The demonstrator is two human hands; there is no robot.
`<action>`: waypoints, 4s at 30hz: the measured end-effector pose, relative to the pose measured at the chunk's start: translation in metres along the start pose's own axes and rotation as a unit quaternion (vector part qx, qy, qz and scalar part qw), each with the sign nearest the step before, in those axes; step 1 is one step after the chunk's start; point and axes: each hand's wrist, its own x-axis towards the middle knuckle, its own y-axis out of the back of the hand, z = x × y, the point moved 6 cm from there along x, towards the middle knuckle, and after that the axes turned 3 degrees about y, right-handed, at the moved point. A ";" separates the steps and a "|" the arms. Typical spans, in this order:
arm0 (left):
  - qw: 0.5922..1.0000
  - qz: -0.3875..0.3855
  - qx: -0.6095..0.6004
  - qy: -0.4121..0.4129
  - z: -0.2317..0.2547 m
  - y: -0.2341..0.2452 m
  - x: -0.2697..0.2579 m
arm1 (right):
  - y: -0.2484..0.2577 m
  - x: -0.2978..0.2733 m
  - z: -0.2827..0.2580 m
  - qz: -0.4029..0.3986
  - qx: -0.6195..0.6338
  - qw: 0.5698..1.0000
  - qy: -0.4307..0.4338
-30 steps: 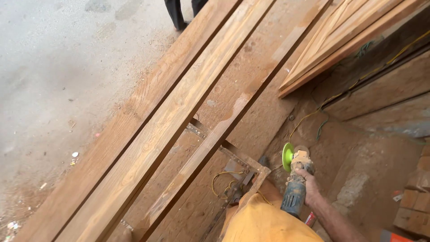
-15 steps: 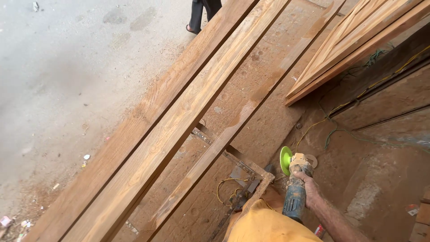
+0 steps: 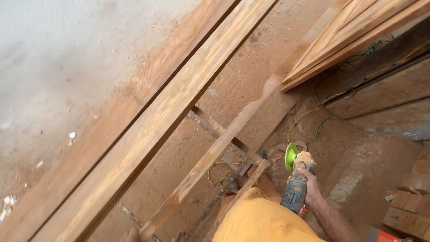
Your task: The person sands a long wooden beam using a handheld power sander.
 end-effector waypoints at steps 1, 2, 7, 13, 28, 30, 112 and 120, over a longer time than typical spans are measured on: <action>1.000 -0.015 0.001 0.013 0.011 -0.007 -0.007 | 0.007 0.001 0.001 0.002 -0.001 1.000 0.000; 0.999 -0.028 -0.009 0.026 0.059 0.062 -0.004 | 0.008 -0.002 -0.003 0.001 -0.021 1.000 -0.008; 0.992 0.057 -0.093 0.070 0.140 0.219 -0.124 | -0.002 -0.017 -0.021 -0.059 -0.068 0.996 0.016; 0.954 0.255 -0.133 0.089 0.159 0.231 -0.162 | -0.014 -0.043 -0.051 -0.096 -0.126 0.986 0.052; 0.807 0.069 -0.547 0.212 0.368 0.098 -0.275 | -0.097 0.011 -0.115 -0.366 -0.328 0.871 0.000; 0.801 0.082 -0.568 0.169 0.394 0.129 -0.294 | -0.121 -0.026 -0.091 -0.378 -0.328 0.866 0.003; 0.217 0.292 -0.927 0.086 -0.600 -0.159 -0.569 | -0.453 -0.839 1.123 -0.619 -0.559 0.550 -0.043; 0.083 0.286 -0.946 0.126 -0.764 -0.197 -0.619 | -0.495 -0.935 1.290 -0.665 -0.585 0.458 -0.075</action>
